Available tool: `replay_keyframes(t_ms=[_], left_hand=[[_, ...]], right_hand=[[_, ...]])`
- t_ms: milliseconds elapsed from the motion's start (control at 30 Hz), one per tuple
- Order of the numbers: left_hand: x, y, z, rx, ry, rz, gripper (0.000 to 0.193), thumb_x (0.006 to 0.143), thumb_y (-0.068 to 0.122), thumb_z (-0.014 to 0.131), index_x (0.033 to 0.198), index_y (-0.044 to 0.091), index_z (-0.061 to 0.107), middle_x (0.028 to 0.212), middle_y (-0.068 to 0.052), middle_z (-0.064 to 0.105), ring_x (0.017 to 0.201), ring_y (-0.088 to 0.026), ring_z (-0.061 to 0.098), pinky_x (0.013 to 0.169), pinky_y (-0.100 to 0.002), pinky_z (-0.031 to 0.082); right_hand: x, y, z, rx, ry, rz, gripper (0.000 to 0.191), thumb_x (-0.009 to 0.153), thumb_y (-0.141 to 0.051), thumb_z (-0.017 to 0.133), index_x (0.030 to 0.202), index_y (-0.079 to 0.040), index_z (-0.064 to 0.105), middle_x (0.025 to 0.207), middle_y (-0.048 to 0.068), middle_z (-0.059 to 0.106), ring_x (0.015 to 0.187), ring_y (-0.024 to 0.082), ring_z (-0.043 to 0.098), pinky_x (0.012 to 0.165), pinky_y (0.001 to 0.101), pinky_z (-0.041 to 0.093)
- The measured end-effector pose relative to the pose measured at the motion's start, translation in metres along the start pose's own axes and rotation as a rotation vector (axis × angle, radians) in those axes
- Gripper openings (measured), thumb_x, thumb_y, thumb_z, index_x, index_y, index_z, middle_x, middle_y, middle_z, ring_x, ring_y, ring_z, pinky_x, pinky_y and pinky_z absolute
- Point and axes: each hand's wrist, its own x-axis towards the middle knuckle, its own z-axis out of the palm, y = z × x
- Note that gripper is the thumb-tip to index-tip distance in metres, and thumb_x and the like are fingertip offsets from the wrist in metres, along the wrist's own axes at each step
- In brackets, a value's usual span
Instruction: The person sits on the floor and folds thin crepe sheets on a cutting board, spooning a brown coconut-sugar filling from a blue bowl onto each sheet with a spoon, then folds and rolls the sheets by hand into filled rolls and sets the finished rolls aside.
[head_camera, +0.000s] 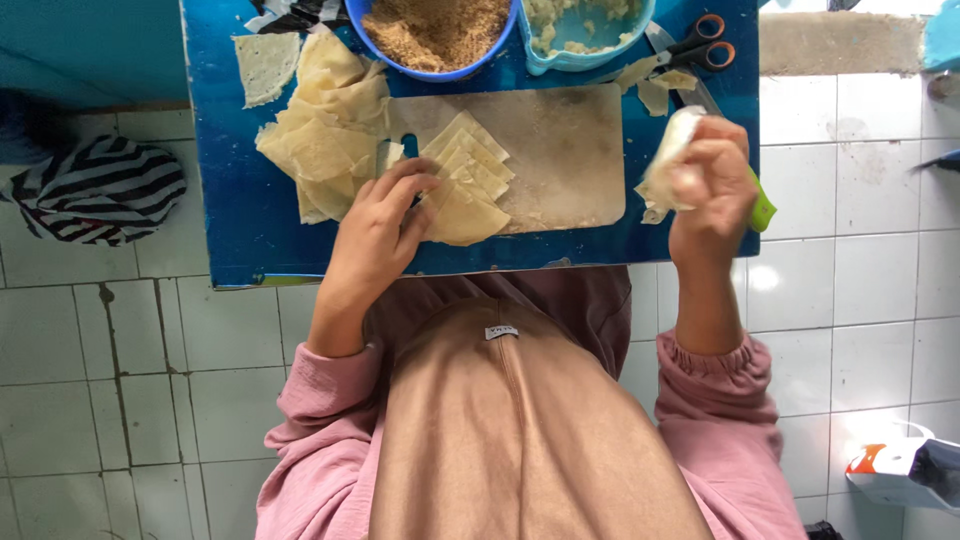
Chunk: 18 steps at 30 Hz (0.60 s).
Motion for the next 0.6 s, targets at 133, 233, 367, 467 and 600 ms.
replay_keyframes(t_ms=[133,233,367,467,600], left_hand=[[0.002,0.011,0.001,0.043,0.090,-0.015,0.023,0.102,0.011,0.067,0.124,0.007,0.064,0.133,-0.011,0.064,0.110,-0.035,0.065,0.090,-0.041,0.054],[0.000,0.027,0.008,0.138,0.197,-0.092,0.019,0.101,0.011,0.067,0.119,0.007,0.066,0.122,-0.012,0.066,0.097,-0.034,0.068,0.080,-0.039,0.056],[0.012,0.043,0.025,0.125,0.242,-0.060,0.016,0.100,0.012,0.068,0.115,0.010,0.068,0.109,-0.009,0.067,0.091,-0.033,0.069,0.075,-0.039,0.056],[0.027,0.046,0.030,0.098,0.249,-0.050,0.011,0.100,0.012,0.069,0.111,0.009,0.068,0.103,-0.011,0.066,0.088,-0.034,0.069,0.072,-0.041,0.055],[0.064,0.018,0.009,0.148,0.490,-0.007,0.011,0.104,0.013,0.066,0.111,0.005,0.066,0.103,-0.014,0.069,0.092,-0.037,0.069,0.078,-0.043,0.056]], right_hand=[[0.021,-0.004,0.020,-0.768,-0.341,-0.630,0.012,0.091,-0.001,0.071,0.096,-0.006,0.062,0.129,0.017,0.059,0.126,0.035,0.057,0.114,0.0515,0.045],[0.020,-0.014,0.030,-0.917,-0.618,-0.669,0.017,0.085,-0.003,0.072,0.101,-0.005,0.067,0.120,0.013,0.064,0.121,0.030,0.062,0.114,0.0509,0.042],[0.017,-0.025,0.027,-0.914,-0.628,-0.528,0.043,0.085,0.005,0.069,0.127,-0.003,0.070,0.103,0.008,0.067,0.105,0.025,0.064,0.107,0.0473,0.049],[0.027,-0.026,0.031,-0.830,-0.532,-0.441,0.048,0.093,0.005,0.070,0.140,0.003,0.064,0.102,0.013,0.067,0.099,0.031,0.065,0.101,0.0458,0.052],[0.066,-0.022,0.056,-0.694,-0.342,-0.507,0.045,0.098,0.000,0.074,0.139,0.000,0.056,0.110,0.021,0.067,0.101,0.037,0.066,0.091,0.0428,0.054]])
